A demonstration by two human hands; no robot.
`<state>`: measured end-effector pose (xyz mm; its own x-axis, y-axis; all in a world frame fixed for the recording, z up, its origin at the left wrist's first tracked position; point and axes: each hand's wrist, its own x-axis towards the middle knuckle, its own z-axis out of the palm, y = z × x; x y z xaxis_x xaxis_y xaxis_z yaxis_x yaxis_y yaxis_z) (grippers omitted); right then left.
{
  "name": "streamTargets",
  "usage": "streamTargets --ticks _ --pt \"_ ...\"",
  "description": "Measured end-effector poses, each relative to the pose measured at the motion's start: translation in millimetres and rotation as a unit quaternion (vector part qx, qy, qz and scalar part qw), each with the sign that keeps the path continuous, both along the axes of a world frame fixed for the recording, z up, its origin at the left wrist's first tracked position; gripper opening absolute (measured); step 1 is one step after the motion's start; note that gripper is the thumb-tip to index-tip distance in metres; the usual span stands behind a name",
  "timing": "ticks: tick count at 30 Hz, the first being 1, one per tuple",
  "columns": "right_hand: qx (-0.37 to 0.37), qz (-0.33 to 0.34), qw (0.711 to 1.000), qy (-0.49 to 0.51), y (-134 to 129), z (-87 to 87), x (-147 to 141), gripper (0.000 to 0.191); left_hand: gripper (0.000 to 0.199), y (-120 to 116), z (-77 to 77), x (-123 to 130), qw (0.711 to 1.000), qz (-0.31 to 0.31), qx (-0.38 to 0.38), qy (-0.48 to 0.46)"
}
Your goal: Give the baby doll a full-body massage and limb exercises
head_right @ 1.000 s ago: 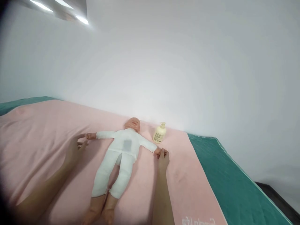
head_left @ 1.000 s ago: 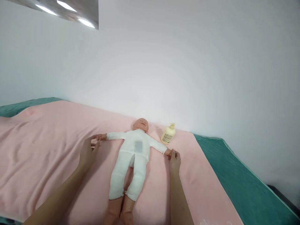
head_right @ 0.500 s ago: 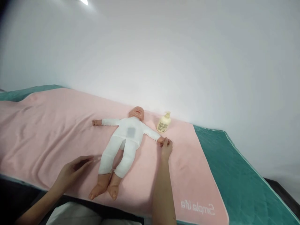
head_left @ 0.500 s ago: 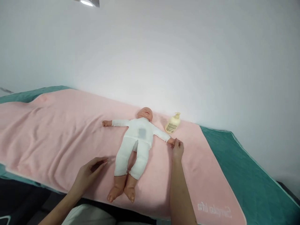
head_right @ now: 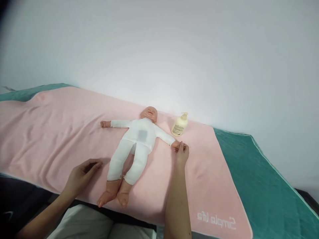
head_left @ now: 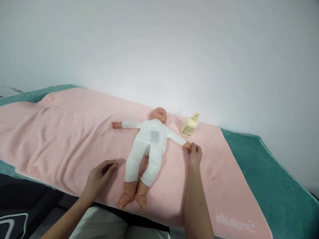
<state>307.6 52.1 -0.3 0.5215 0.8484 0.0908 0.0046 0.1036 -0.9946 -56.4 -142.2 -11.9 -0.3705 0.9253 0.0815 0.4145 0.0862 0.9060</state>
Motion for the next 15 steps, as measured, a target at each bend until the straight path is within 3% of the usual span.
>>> streamTargets --ticks 4,9,13,15 --pt "-0.005 0.002 1.000 0.006 -0.8 2.6 -1.2 0.034 0.032 -0.9 -2.2 -0.2 1.000 -0.013 0.006 -0.001" --pt "-0.011 0.005 1.000 0.006 -2.4 5.6 -2.8 0.034 0.022 -17.1 -6.9 -2.9 0.992 -0.106 0.067 0.031" --pt "-0.015 0.003 1.000 -0.002 -2.5 6.1 -3.5 0.036 0.013 -45.8 -22.6 -0.5 0.963 -0.164 0.171 0.133" --pt "-0.016 0.003 1.000 -0.006 -2.0 5.5 -3.4 0.038 0.022 -60.6 -32.5 4.3 0.941 -0.184 0.215 0.185"
